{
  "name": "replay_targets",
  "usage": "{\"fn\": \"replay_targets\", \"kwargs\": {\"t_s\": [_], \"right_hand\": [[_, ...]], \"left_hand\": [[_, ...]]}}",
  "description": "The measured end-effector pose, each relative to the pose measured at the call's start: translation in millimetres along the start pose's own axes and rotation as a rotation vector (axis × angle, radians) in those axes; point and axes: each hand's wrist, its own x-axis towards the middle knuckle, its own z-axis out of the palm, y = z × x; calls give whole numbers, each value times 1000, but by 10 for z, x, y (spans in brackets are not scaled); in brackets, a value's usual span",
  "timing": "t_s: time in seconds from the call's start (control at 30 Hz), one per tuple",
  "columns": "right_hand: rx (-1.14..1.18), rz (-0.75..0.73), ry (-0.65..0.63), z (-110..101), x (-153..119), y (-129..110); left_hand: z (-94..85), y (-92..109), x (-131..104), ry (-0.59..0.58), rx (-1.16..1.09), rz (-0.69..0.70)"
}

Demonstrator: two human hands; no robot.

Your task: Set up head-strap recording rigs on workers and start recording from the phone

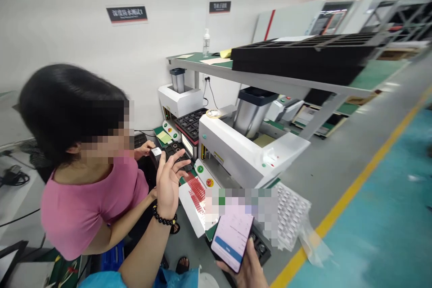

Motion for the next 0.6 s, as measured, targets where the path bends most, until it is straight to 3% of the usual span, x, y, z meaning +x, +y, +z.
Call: {"fn": "replay_targets", "kwargs": {"t_s": [0.13,0.23,0.3,0.47,0.6], "right_hand": [[22,-10,12,86,-73,-59],[35,-10,27,75,-86,-51],[48,-8,39,59,-82,-36],[46,29,93,67,-64,-1],[28,55,112,118,-56,35]], "left_hand": [[-28,-66,-156,-26,82,8],[-145,-32,-196,-28,191,60],[-295,37,-180,-9,418,149],[-795,246,29,219,1221,598],[-1028,312,227,185,1502,540]]}}
